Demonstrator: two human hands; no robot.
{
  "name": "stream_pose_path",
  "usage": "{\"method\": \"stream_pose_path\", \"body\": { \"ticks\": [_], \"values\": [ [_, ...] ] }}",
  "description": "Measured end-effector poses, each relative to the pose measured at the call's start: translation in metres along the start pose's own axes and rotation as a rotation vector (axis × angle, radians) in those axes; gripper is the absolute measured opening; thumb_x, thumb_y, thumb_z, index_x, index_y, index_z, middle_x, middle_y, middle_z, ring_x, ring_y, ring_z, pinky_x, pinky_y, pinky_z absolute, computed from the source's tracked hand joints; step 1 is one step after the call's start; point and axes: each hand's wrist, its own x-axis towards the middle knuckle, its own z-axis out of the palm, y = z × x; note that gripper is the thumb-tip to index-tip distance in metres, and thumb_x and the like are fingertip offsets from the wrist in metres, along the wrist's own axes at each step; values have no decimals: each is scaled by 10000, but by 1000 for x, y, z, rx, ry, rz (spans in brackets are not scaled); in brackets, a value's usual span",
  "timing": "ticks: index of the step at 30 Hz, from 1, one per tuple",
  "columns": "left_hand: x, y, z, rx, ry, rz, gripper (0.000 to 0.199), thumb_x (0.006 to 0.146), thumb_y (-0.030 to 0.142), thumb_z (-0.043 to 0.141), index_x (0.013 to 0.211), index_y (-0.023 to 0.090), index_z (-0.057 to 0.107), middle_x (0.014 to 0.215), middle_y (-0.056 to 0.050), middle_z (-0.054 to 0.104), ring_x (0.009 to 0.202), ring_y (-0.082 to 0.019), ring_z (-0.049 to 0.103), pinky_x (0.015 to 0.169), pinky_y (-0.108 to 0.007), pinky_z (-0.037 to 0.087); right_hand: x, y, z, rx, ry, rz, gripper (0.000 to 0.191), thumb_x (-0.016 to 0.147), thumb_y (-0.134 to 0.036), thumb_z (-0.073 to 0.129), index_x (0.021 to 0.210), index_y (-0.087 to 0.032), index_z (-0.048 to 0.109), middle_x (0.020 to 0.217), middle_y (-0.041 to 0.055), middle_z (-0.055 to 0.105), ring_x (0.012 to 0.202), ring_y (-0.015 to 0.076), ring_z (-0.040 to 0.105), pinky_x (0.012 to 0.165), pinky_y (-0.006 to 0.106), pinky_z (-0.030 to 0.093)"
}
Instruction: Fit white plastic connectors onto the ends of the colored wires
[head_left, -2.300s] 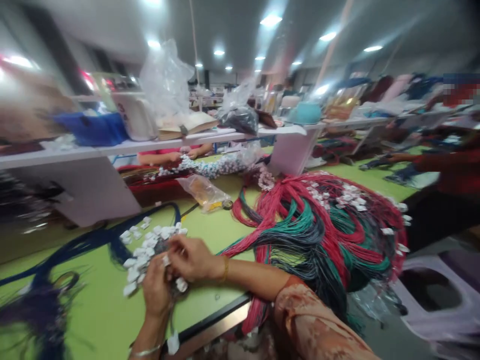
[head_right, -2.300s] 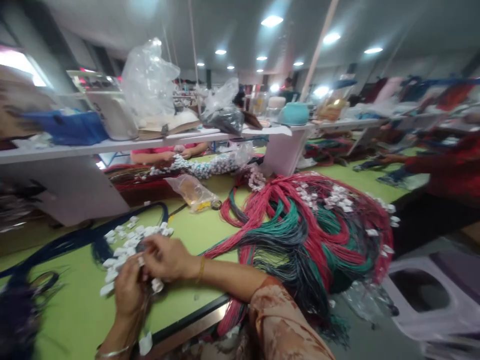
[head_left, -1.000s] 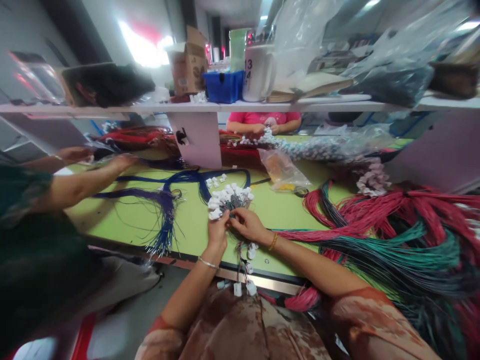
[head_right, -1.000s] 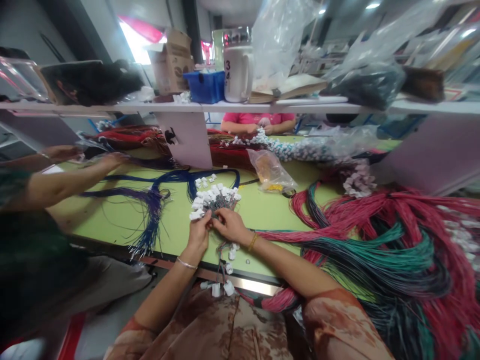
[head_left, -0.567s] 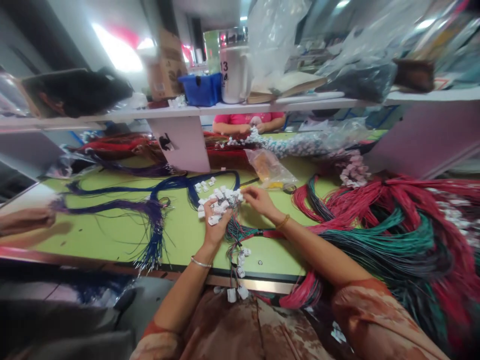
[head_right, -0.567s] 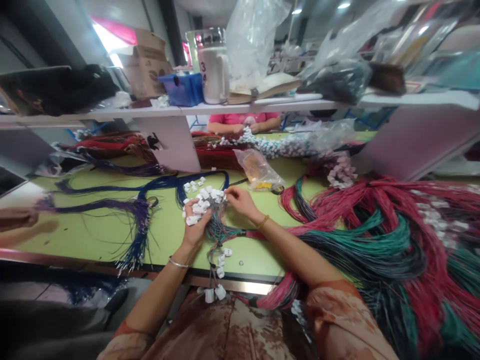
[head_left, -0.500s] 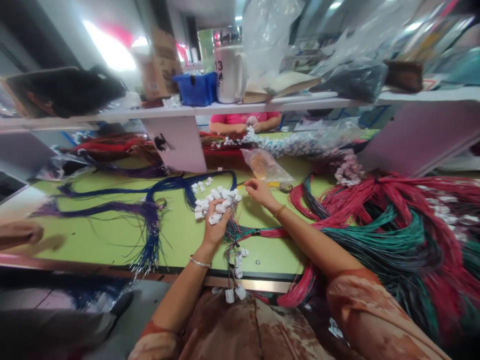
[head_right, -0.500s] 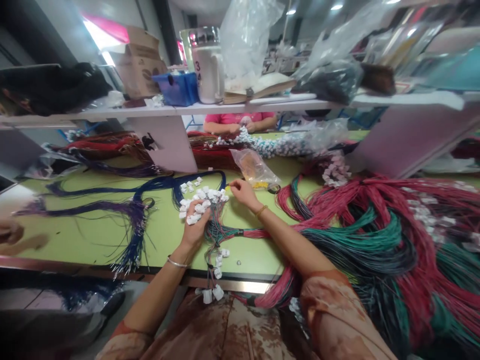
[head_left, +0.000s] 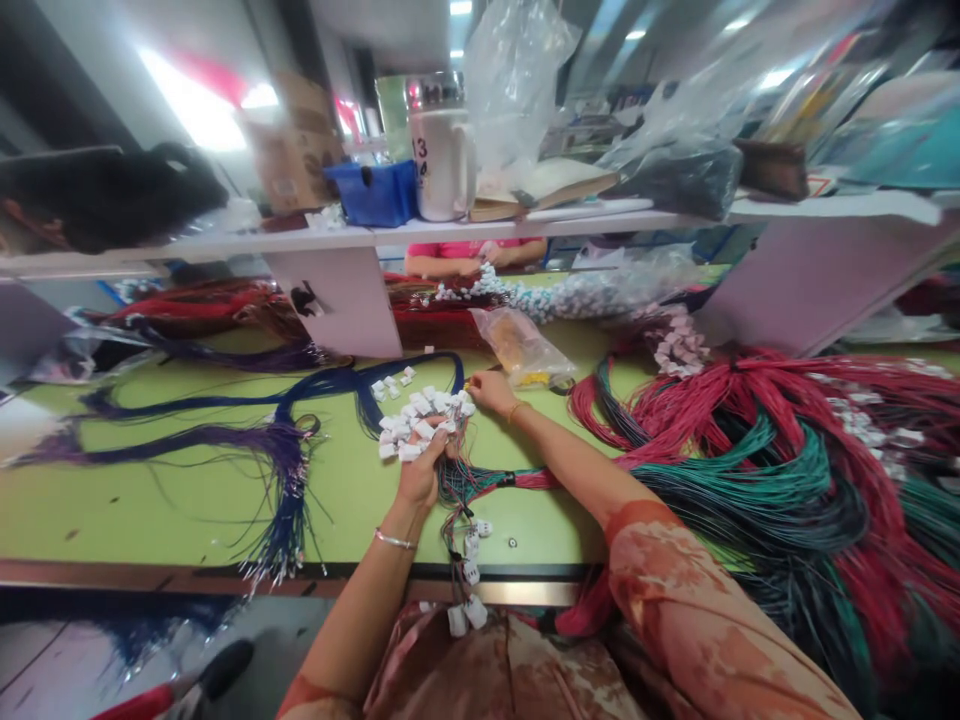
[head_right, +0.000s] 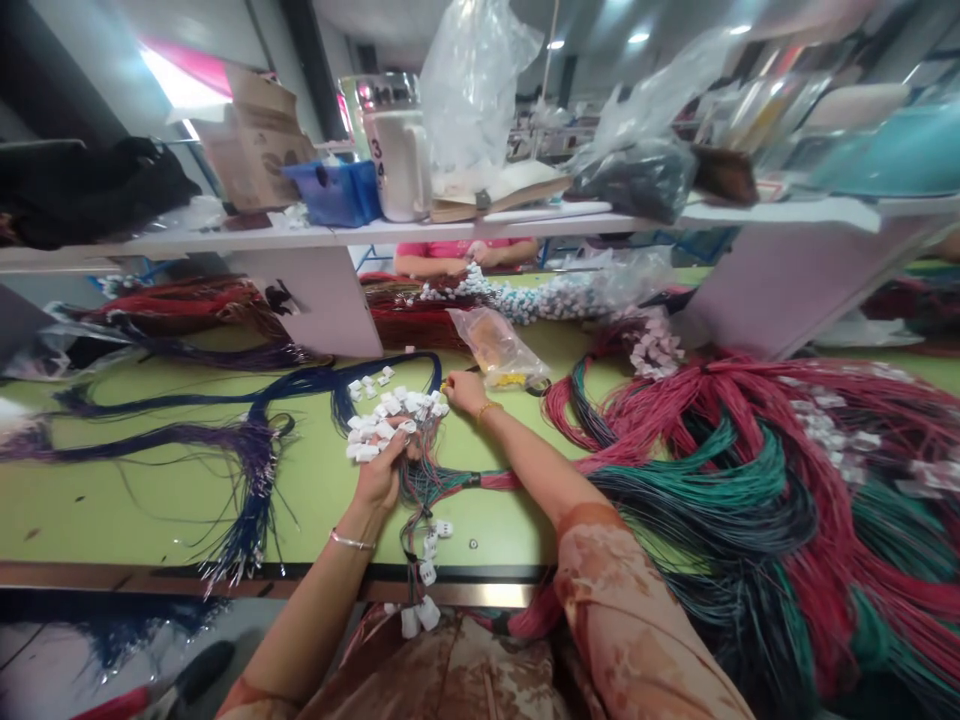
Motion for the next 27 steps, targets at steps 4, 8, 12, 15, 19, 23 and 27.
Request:
{"method": "stream_pose_path", "body": {
  "ticks": [4,8,12,15,19,23,27],
  "values": [
    [1,-3,-5,43,76,3,388,635,347,888,902,156,683,811,-46,731,561,-105,585,521,-234,454,-3,6,-6,54,-17,-22,80,830,-184,630,767,-149,663,851,112,718,837,201,614,767,264,392],
    [1,-3,-6,39,99,1,391,627,341,891,903,156,685,792,-41,732,615,-120,628,574,-237,481,-10,12,-16,196,24,-3,74,829,-167,594,759,-151,610,836,99,698,825,188,595,776,272,406],
    [1,-3,-6,14,132,-12,435,606,364,898,907,164,656,736,-18,709,548,-92,578,513,-210,435,-20,10,-27,426,36,63,71,810,-155,580,751,-166,541,683,31,645,673,143,585,678,249,443],
    [1,-3,-5,14,162,-38,467,574,396,910,868,156,639,668,13,658,504,-75,541,457,-190,381,-30,1,-35,643,-9,91,82,832,-227,587,821,-174,525,626,-21,612,550,103,564,574,217,458],
    [-1,-1,-3,51,144,-30,469,590,437,899,855,164,623,623,39,616,474,-66,519,436,-185,352,-53,-12,-44,866,-83,69,258,831,-410,637,791,-176,535,650,-32,607,493,66,530,497,187,448],
    [-4,1,0,58,125,-37,482,598,476,891,842,164,616,622,25,637,490,-76,539,471,-198,394,-81,-24,-50,1251,-234,55,388,693,-464,816,766,-170,573,655,-33,623,488,58,542,441,162,428],
    [-5,1,0,43,116,-55,474,601,462,894,836,162,612,624,24,639,499,-76,549,482,-193,407,-101,-34,-51,1540,-303,89,366,637,-324,900,845,-185,633,672,-43,663,520,58,591,465,140,476]
  ]
}}
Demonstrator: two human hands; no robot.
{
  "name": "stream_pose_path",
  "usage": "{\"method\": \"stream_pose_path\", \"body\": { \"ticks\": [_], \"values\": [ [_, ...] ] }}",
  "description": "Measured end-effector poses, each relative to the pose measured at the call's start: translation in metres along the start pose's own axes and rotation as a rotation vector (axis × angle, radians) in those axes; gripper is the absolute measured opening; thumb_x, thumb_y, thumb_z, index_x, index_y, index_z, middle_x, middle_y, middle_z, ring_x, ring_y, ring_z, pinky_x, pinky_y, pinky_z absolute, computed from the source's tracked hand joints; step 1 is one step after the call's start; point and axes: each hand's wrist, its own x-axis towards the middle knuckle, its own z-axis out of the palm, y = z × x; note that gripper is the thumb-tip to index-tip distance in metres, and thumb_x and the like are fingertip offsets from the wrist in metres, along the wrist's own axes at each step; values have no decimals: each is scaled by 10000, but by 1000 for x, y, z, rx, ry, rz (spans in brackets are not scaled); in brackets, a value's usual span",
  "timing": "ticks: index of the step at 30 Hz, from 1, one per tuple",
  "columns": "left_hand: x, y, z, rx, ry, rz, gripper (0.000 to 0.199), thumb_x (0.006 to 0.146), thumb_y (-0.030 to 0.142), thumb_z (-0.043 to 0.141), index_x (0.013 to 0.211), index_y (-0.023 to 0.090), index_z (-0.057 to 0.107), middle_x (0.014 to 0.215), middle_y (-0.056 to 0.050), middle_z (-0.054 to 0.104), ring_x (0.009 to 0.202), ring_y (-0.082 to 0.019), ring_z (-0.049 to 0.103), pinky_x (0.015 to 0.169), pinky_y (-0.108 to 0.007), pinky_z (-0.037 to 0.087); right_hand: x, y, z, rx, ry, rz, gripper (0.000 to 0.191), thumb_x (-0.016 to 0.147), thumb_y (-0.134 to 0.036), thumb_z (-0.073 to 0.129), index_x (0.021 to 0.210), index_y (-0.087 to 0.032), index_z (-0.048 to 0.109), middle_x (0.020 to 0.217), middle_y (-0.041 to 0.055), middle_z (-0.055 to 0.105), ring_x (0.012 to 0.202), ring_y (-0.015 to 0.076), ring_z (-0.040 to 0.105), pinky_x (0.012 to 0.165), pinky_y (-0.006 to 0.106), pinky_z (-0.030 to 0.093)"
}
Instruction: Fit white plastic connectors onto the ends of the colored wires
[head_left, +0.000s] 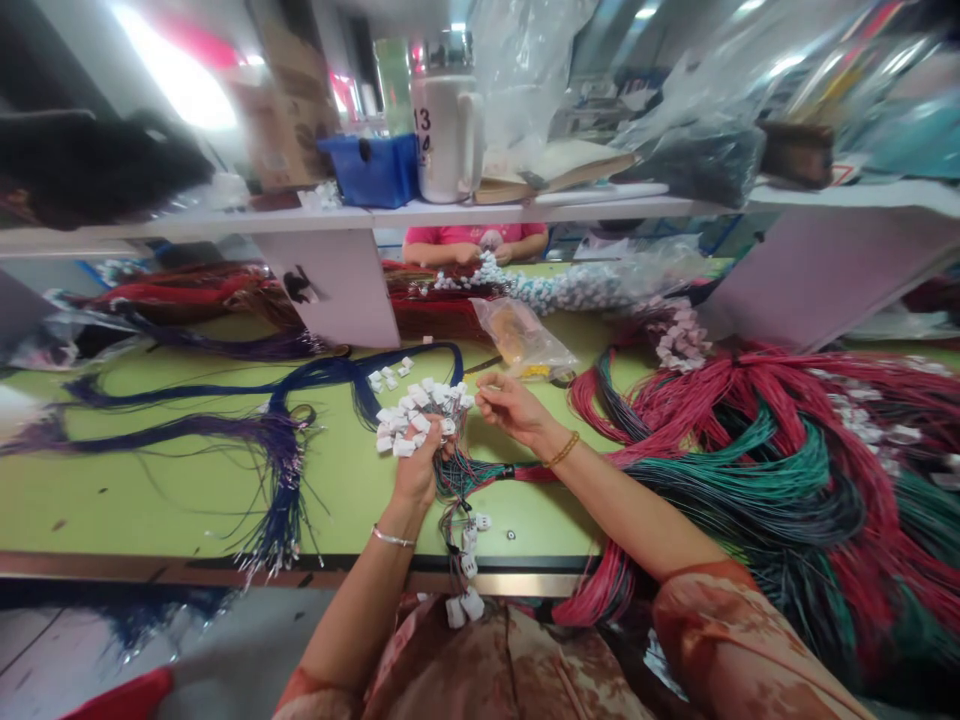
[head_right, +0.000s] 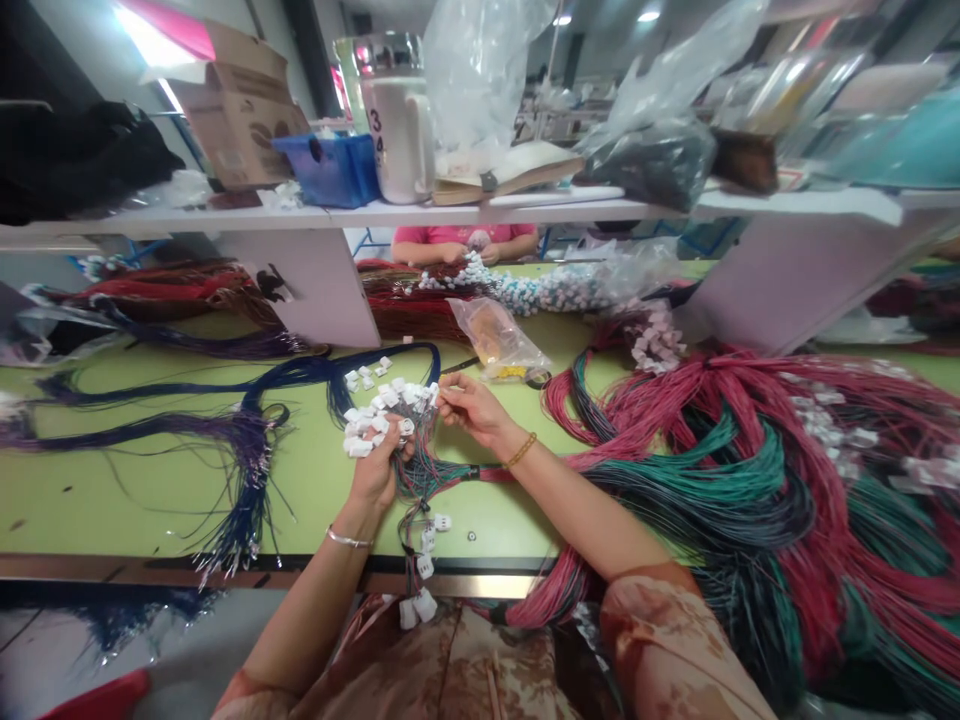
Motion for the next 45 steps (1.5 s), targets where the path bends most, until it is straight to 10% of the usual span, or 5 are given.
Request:
{"method": "stream_pose_path", "body": {
  "ticks": [18,45],
  "values": [
    [-1,-1,-4,-5,-145,20,401,650,352,872,930,178,644,653,25,601,554,-96,540,544,-229,420,-22,0,11,127,-59,57,235,683,-237,874,825,-162,702,675,-26,677,490,38,562,428,116,450],
    [1,-2,-1,-3,-62,8,434,625,402,887,898,169,643,657,21,628,526,-76,528,516,-206,392,-26,-3,16,-12,86,-62,268,635,-257,877,845,-168,735,788,33,753,606,101,663,547,196,546]
  ]
}}
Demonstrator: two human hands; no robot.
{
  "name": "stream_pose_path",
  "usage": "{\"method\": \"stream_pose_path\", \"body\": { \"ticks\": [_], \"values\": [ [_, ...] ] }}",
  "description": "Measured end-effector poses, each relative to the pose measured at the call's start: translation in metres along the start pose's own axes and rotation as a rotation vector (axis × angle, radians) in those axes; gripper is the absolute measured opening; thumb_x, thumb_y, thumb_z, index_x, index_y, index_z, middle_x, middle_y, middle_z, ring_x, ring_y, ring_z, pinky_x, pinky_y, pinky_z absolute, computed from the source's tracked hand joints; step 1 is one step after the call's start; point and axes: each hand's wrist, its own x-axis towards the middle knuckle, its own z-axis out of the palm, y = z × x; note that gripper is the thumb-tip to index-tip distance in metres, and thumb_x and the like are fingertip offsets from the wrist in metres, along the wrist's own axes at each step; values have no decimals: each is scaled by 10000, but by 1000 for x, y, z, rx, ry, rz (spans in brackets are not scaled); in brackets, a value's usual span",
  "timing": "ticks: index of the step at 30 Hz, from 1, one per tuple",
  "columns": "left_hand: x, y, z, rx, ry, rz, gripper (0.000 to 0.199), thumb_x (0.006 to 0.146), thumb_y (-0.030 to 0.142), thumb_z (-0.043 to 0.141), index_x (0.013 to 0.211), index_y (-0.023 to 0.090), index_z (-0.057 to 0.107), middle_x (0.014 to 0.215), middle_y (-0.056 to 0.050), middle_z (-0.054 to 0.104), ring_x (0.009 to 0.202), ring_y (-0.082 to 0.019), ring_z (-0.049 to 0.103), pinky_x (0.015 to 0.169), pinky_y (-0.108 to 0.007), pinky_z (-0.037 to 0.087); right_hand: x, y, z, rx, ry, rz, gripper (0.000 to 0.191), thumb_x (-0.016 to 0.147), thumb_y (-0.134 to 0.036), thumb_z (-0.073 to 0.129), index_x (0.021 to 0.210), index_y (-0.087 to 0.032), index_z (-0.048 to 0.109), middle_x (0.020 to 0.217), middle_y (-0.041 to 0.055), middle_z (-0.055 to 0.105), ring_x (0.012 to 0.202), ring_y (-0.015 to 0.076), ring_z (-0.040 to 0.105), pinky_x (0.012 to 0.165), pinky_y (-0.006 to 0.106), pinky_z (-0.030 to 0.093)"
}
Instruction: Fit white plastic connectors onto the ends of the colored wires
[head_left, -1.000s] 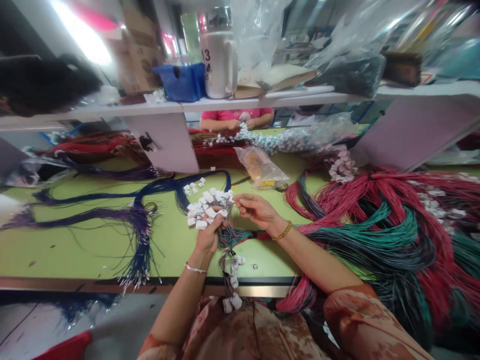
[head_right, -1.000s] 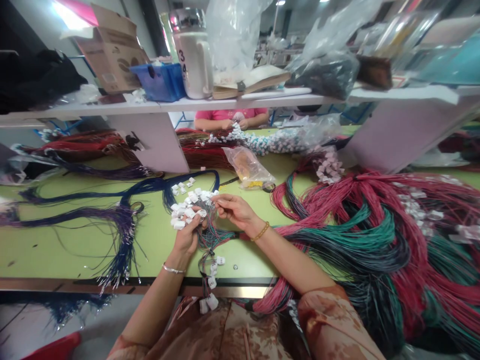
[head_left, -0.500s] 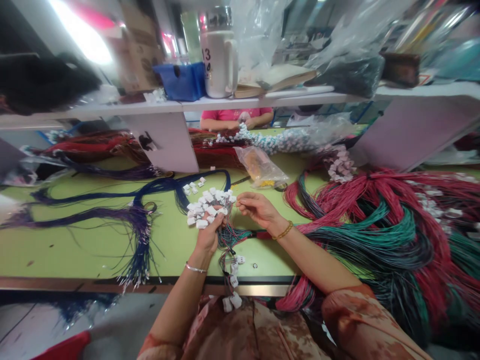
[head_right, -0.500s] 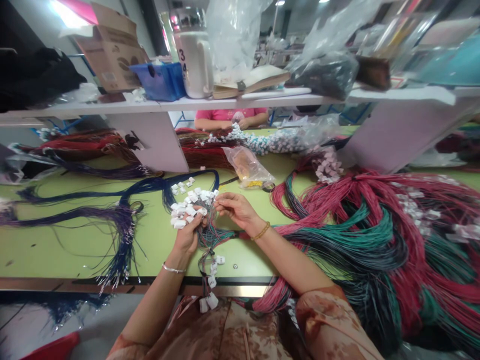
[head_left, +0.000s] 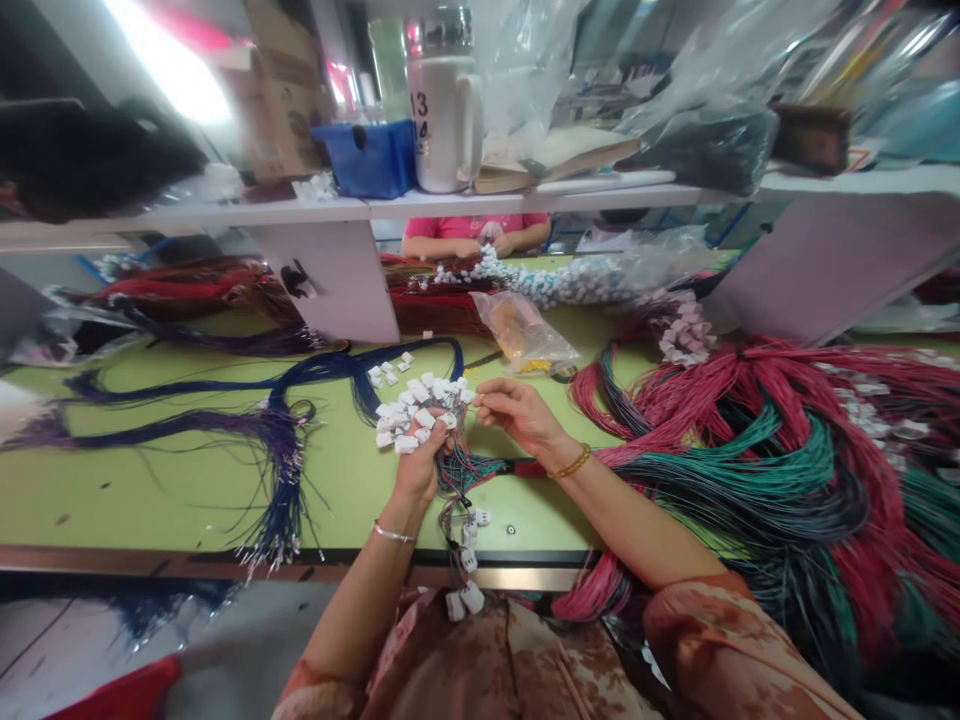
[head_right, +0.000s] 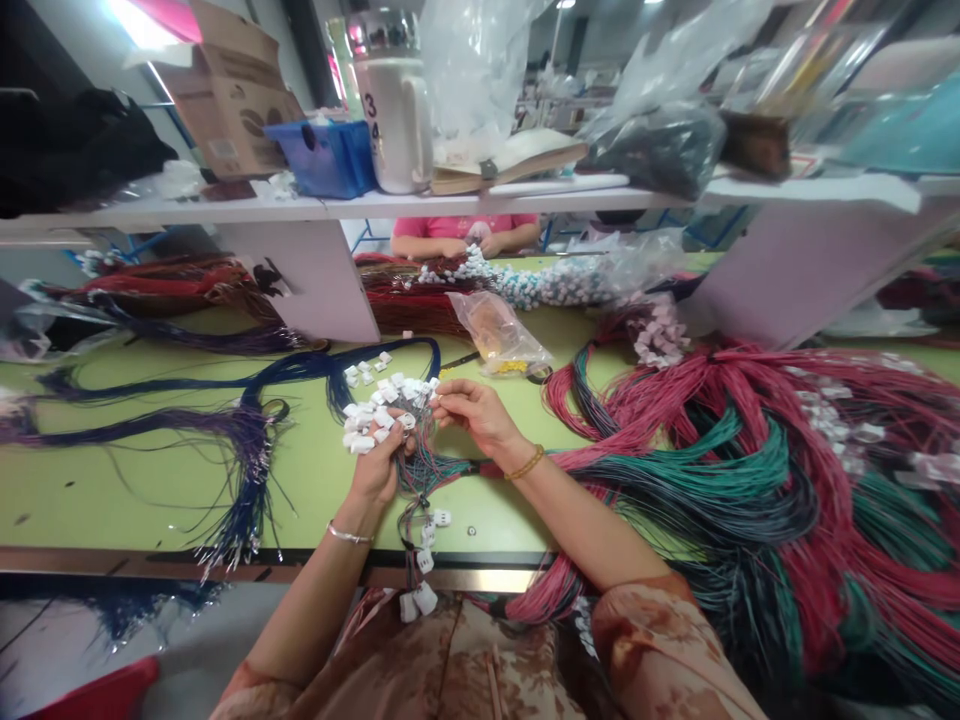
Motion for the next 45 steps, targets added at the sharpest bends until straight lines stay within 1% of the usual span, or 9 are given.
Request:
{"method": "stream_pose_path", "body": {
  "ticks": [5,12,17,22,29,33,36,40,45],
  "values": [
    [3,-2,-3,-40,30,-46,446,603,412,899,878,157,659,657,7,642,512,-85,536,502,-216,400,-4,3,5,-33,-42,-59,267,654,-308,884,823,-173,727,812,35,740,648,109,663,592,222,558],
    [5,-6,-5,-42,6,-55,391,637,408,883,839,144,678,649,-4,643,516,-77,528,493,-199,401,-6,11,12,-103,-2,-146,287,666,-377,880,810,-191,716,772,-6,677,657,95,615,610,215,540],
    [5,-5,-3,-53,-2,-59,394,635,404,885,850,136,691,662,-10,650,538,-78,540,505,-190,417,-12,11,15,-337,-8,-229,285,729,-401,820,873,-173,726,784,15,685,678,127,639,686,280,555],
    [5,-5,-3,-62,-21,-62,389,632,404,888,834,136,690,674,-14,651,546,-80,540,501,-186,417,-18,11,21,-530,-24,-364,170,832,-333,699,900,-177,701,831,22,662,719,133,640,720,289,541],
    [5,-6,0,-50,-19,-70,387,643,403,881,841,131,690,673,-16,657,527,-72,526,490,-186,393,-18,14,23,-629,-53,-453,114,895,-274,601,896,-177,661,842,18,615,721,120,606,720,273,519],
    [5,-6,3,-70,-23,-72,377,636,385,887,832,128,695,693,-23,666,548,-79,544,507,-195,410,-20,14,23,-762,-33,-596,99,900,-212,598,889,-187,693,912,51,636,833,152,623,767,296,520],
    [5,-6,4,-66,-22,-65,370,637,379,887,831,131,693,676,-11,647,544,-79,537,505,-197,405,-22,16,23,-844,-12,-687,99,902,-172,586,924,-197,680,890,43,660,840,159,628,777,305,516],
    [4,-5,4,-59,-33,-71,380,640,394,881,829,130,683,657,-2,626,522,-73,505,494,-206,383,-23,19,23,-894,5,-713,123,896,-187,585,1016,-206,601,880,22,667,787,152,637,766,301,536],
    [4,-8,3,-57,-27,-75,396,637,397,884,849,131,680,654,3,621,522,-71,500,507,-212,376,-25,20,25,-965,49,-765,147,887,-213,586,1028,-218,545,866,25,673,775,163,663,753,300,558]
  ]
}}
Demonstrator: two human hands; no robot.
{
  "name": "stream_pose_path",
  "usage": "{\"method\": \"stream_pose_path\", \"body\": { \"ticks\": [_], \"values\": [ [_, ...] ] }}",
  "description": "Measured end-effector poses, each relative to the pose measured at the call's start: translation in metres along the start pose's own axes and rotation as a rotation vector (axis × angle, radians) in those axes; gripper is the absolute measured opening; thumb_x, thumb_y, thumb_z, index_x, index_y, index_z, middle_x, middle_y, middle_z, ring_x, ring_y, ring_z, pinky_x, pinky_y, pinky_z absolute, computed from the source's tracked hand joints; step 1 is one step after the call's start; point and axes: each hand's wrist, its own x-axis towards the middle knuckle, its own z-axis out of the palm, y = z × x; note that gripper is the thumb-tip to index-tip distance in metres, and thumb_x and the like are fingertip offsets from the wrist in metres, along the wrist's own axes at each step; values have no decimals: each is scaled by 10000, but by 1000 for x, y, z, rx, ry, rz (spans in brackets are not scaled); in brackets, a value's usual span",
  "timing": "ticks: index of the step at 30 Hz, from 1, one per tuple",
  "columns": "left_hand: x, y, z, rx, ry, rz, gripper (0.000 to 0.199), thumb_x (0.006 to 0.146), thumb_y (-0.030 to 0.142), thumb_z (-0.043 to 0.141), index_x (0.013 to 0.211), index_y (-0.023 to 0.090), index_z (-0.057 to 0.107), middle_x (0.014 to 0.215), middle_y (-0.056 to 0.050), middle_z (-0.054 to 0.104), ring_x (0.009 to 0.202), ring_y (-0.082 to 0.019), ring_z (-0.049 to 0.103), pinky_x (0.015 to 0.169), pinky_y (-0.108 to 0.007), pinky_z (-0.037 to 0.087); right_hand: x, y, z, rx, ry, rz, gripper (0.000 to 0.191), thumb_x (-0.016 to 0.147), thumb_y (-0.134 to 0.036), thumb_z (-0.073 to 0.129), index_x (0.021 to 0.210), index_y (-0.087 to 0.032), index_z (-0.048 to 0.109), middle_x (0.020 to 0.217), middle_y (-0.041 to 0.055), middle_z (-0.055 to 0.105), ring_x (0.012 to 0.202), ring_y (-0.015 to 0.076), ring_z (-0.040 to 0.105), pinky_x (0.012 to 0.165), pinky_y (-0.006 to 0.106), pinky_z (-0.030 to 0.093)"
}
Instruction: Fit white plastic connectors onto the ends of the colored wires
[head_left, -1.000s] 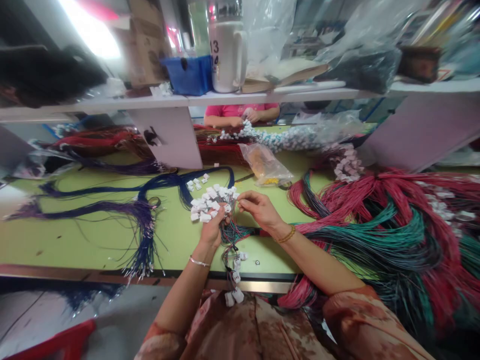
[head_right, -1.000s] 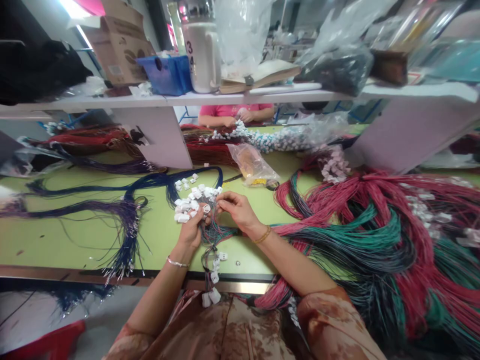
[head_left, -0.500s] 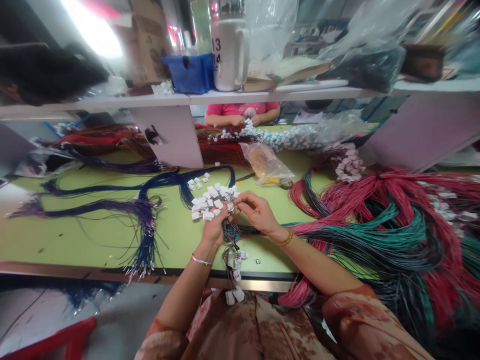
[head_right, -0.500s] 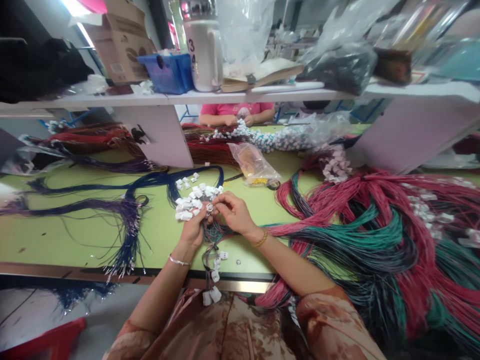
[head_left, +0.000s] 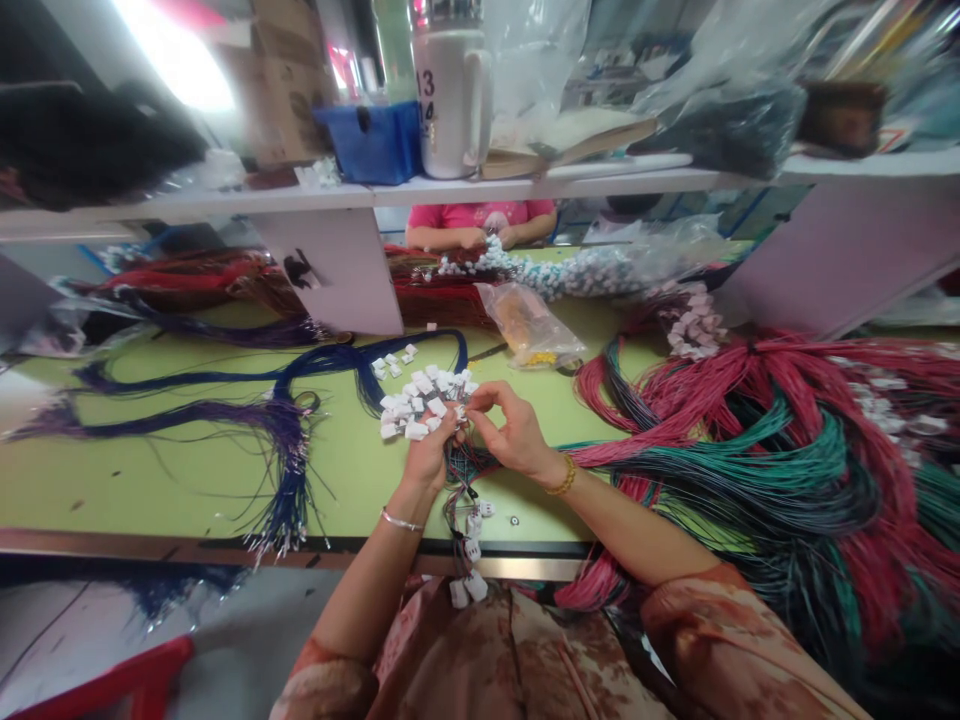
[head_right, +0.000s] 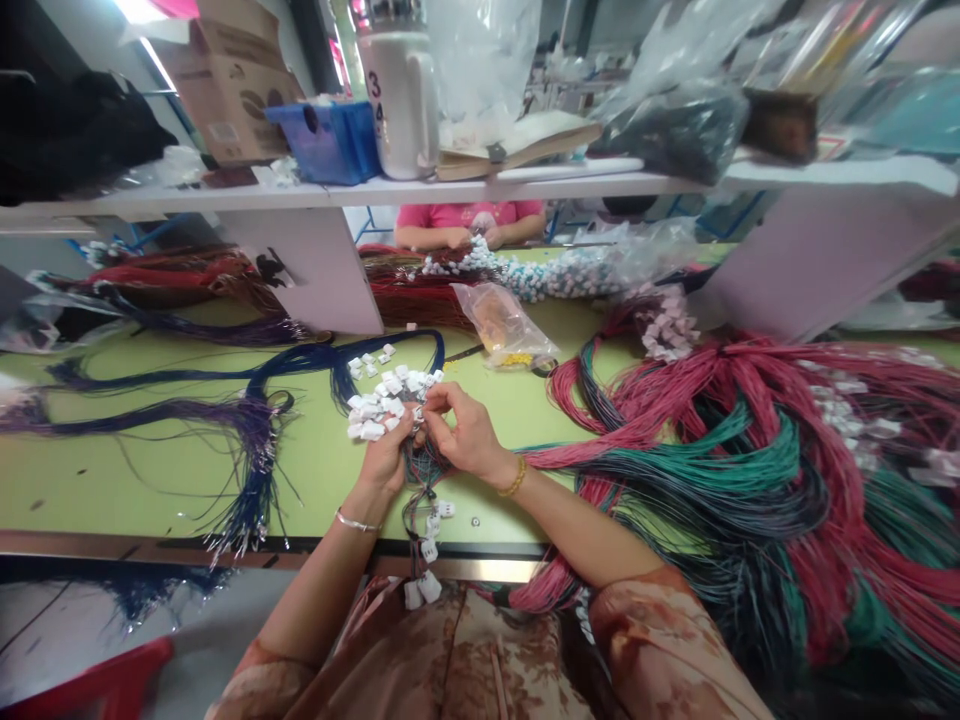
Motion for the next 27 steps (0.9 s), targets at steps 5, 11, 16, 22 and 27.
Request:
{"method": "stream_pose_path", "body": {
  "ticks": [5,11,16,22,27],
  "values": [
    [0,-2,-1,20,6,9,406,629,407,889,841,131,680,649,9,610,524,-70,496,506,-214,373,0,1,0,-58,-1,-40,151,882,-198,577,1022,-222,526,841,20,679,751,165,679,729,294,560],
    [-1,-2,3,80,17,77,424,629,440,887,834,137,673,628,23,594,521,-66,483,509,-213,368,-1,6,0,-83,-15,-28,186,889,-200,568,1062,-218,504,817,8,688,741,165,693,718,285,562],
    [-1,-5,5,58,82,118,409,617,413,897,795,143,648,598,43,575,520,-59,475,526,-203,394,-9,4,6,-209,-32,-110,328,915,-160,505,1240,-208,485,926,71,723,855,214,712,789,346,572],
    [-2,-6,11,-58,193,133,367,594,328,906,800,165,651,676,40,629,579,-73,547,589,-205,463,-16,-12,18,-208,-29,-123,432,895,-150,518,1323,-194,477,1033,127,704,925,269,674,870,448,546],
    [-3,1,24,-124,161,114,328,649,361,873,847,171,693,850,-20,711,782,-134,650,752,-245,526,0,-13,12,-44,-40,-30,238,918,-237,556,1145,-197,615,1099,127,621,1021,240,611,850,400,548]
  ]
}}
